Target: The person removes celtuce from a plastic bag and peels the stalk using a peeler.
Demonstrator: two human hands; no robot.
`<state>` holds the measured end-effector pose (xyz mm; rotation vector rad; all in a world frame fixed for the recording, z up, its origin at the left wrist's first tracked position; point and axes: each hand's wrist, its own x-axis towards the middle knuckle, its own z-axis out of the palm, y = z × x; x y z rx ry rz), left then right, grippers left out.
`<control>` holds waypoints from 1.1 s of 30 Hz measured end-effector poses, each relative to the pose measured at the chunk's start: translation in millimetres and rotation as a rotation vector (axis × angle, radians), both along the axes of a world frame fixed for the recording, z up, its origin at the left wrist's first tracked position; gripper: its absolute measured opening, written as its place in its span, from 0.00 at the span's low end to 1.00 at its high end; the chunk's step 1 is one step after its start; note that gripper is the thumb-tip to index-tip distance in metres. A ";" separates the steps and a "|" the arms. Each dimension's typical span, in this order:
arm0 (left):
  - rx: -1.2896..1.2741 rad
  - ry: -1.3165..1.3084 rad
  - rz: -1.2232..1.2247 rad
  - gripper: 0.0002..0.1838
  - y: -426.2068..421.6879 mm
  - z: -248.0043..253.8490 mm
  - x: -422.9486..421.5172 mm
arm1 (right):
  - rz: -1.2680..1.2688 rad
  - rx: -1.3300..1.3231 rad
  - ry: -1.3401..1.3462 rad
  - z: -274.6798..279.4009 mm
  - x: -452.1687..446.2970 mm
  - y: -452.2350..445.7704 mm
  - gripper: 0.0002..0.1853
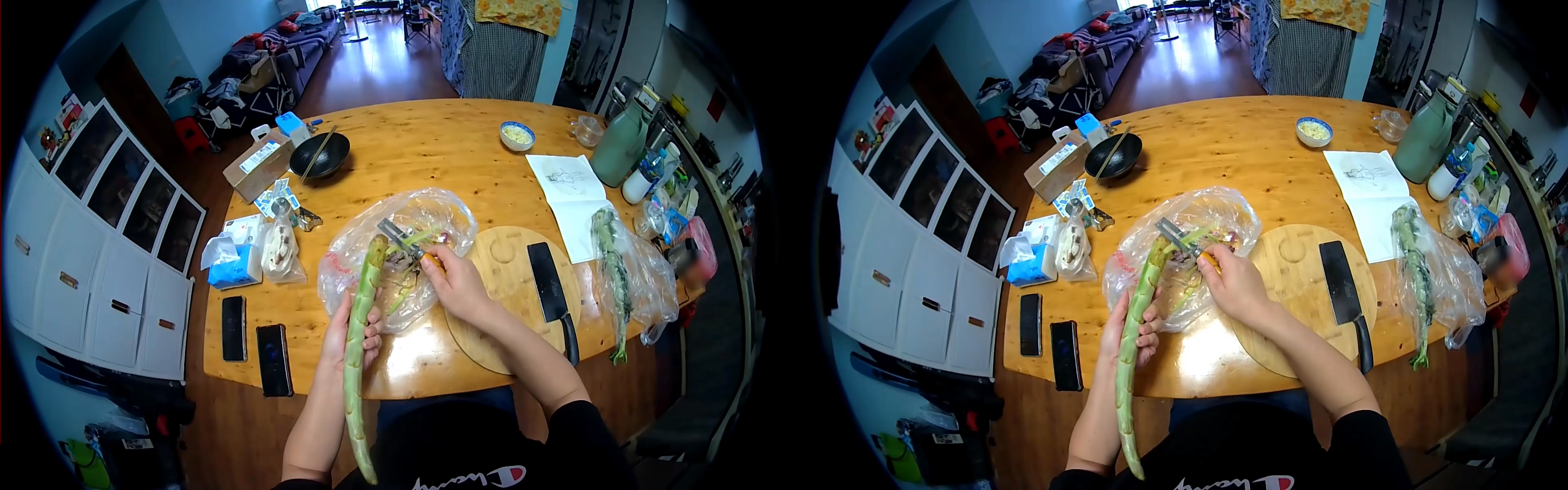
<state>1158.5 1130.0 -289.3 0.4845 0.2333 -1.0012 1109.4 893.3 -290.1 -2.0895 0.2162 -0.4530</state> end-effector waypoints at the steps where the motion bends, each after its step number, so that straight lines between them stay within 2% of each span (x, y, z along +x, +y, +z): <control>1: -0.011 -0.012 0.011 0.27 -1.8 2.5 -0.5 | 0.015 0.016 0.001 -3.9 1.2 -0.9 0.17; 2: -0.021 -0.025 0.022 0.28 -3.8 5.4 -0.9 | 0.030 0.033 0.002 -8.2 2.1 -1.4 0.17; 5: -0.009 -0.055 0.059 0.29 -14.0 17.7 -0.5 | 0.152 0.472 0.073 -19.0 6.4 -4.6 0.15; 8: -0.012 -0.081 0.080 0.29 -18.8 11.8 5.2 | 0.146 0.907 0.287 6.8 3.3 -2.0 0.10; 11: -0.012 -0.097 0.092 0.25 -26.5 19.7 6.2 | 0.191 1.017 0.292 15.3 2.9 -2.2 0.12; 17: -0.062 -0.107 0.160 0.22 -38.9 16.9 15.0 | 0.163 0.634 0.186 -12.7 4.5 3.3 0.14; 20: -0.005 -0.128 0.207 0.25 -43.6 15.5 17.1 | 0.121 0.380 0.067 -20.8 2.3 5.5 0.15; 23: 0.031 -0.149 0.183 0.20 -44.9 11.0 19.4 | 0.065 0.181 0.073 -13.9 -3.4 9.9 0.16; 26: 0.019 -0.137 0.204 0.19 -51.9 13.9 20.1 | 0.085 0.182 0.058 -9.3 -5.7 12.0 0.16; 29: -0.152 -0.169 0.163 0.23 -48.9 -5.2 28.3 | 0.092 0.171 0.069 -10.1 -5.3 11.4 0.16; 33: 0.011 -0.097 0.251 0.20 -52.7 6.6 26.4 | 0.117 0.274 0.093 -14.9 -4.6 10.4 0.15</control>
